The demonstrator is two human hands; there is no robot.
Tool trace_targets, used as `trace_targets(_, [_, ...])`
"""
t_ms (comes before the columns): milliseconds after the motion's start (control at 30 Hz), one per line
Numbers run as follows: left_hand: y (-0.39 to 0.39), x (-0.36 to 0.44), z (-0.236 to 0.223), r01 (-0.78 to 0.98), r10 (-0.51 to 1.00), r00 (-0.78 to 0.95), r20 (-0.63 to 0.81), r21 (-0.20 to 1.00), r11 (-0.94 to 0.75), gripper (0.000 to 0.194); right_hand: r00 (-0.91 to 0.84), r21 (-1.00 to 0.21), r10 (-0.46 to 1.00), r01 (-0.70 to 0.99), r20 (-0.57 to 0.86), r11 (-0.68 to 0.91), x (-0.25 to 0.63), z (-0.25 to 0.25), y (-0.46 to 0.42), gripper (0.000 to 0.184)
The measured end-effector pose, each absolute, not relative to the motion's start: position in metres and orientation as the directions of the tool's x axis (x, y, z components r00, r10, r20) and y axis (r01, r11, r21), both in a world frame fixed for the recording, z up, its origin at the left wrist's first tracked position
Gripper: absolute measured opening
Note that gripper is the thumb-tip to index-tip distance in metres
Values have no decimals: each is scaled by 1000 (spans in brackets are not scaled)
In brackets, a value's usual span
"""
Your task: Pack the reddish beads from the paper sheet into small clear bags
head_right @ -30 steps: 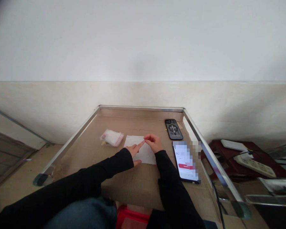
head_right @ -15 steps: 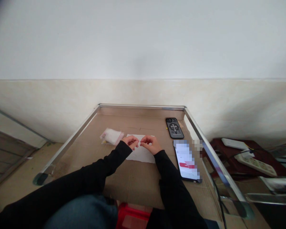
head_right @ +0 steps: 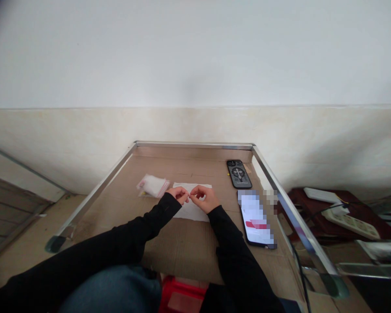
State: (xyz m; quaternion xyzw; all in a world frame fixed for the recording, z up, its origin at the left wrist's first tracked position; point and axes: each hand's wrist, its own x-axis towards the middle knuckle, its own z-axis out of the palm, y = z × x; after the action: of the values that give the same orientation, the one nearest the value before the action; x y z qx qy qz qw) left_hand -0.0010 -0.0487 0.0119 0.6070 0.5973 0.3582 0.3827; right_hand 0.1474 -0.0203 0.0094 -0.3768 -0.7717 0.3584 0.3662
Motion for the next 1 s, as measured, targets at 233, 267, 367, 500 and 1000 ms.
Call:
trace_targets(233, [-54,3,26,416,994,25,-107,905,87,10,-403,-849,854,271,328,453,142,8,-23,12])
trace_targets(267, [-55,3,26,403,993,26,-112,911,92,10,-402,-856,855,257,328,449,142,7,-23,11])
trace_targets(367, [-55,3,25,377,993,23,-119,920,102,9,-402,-863,852,230,337,450,141,3,-23,11])
trace_targets(500, [-54,2,23,366,991,22,-130,924,113,9,-388,-850,854,255,346,461,140,4,-23,10])
trace_targets(1000, [-56,1,9,460,995,40,-90,886,61,14,-366,-851,875,297,318,433,140,4,-30,11])
